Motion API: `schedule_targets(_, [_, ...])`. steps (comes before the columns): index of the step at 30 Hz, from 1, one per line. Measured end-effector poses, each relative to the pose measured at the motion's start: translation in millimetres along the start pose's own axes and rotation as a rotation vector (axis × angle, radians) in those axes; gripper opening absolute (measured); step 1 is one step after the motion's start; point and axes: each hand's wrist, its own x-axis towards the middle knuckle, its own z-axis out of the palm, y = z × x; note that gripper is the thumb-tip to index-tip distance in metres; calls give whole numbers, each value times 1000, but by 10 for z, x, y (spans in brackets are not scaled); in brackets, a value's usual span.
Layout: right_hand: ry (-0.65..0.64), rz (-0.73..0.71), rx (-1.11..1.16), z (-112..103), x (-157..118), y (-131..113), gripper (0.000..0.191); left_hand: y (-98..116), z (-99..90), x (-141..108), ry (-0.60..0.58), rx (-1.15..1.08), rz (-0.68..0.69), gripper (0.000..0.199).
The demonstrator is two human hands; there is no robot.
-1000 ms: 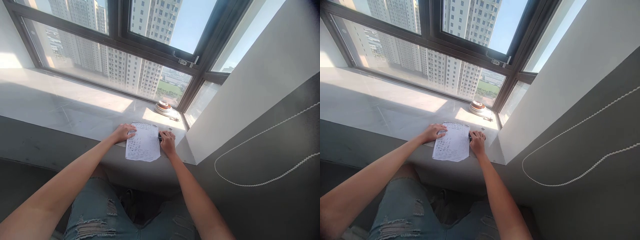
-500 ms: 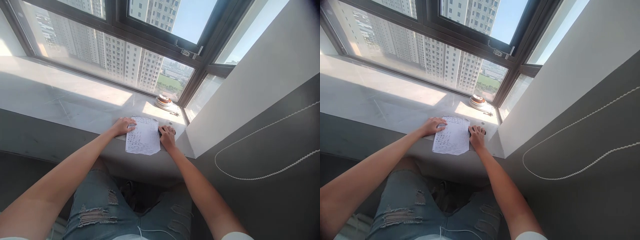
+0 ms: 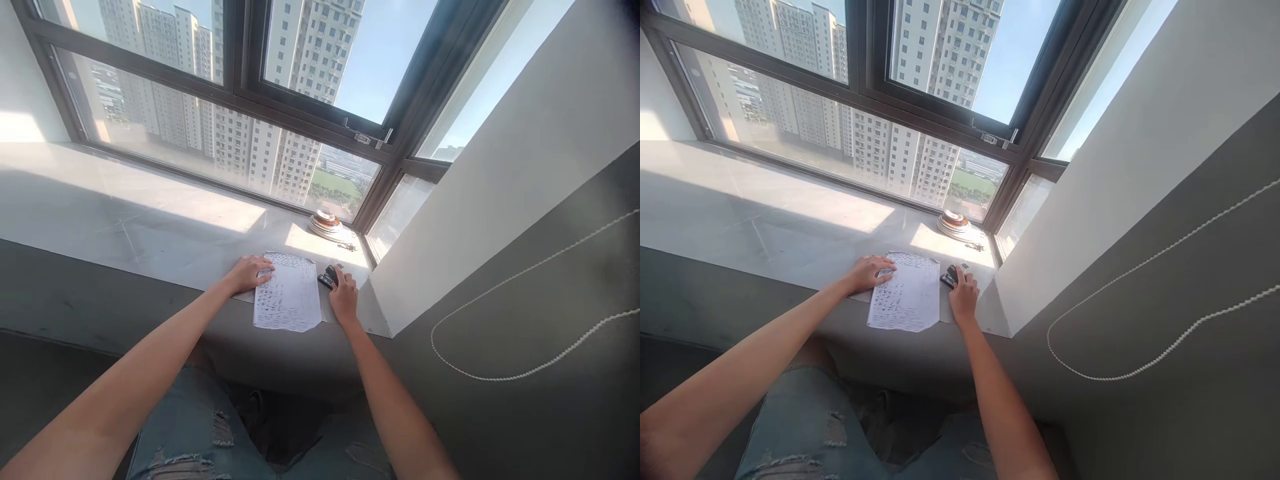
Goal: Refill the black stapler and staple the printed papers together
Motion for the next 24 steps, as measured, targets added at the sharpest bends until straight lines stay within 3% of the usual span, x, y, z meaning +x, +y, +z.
schedule_targets(3, [152, 58, 108, -63, 43, -19, 47, -9, 6, -1, 16, -4, -2, 47])
schedule_targets(5, [202, 24, 194, -104, 89, -143, 45, -18, 12, -2, 21, -10, 3, 47])
schedule_targets(11, [-94, -96, 402, 94, 226, -868, 45, -80, 39, 23, 74, -45, -38, 44])
schedule_targets(14, [-165, -107, 418, 258, 282, -1035, 43, -154, 32, 46, 158, -112, -83, 44])
schedule_targets(17, [-183, -96, 442, 284, 289, -900, 46, -225, 23, 62, 222, -169, -130, 44])
schedule_targets(24, [-161, -46, 467, -31, 292, -23, 47, -264, 10, 73, 203, -235, -209, 44])
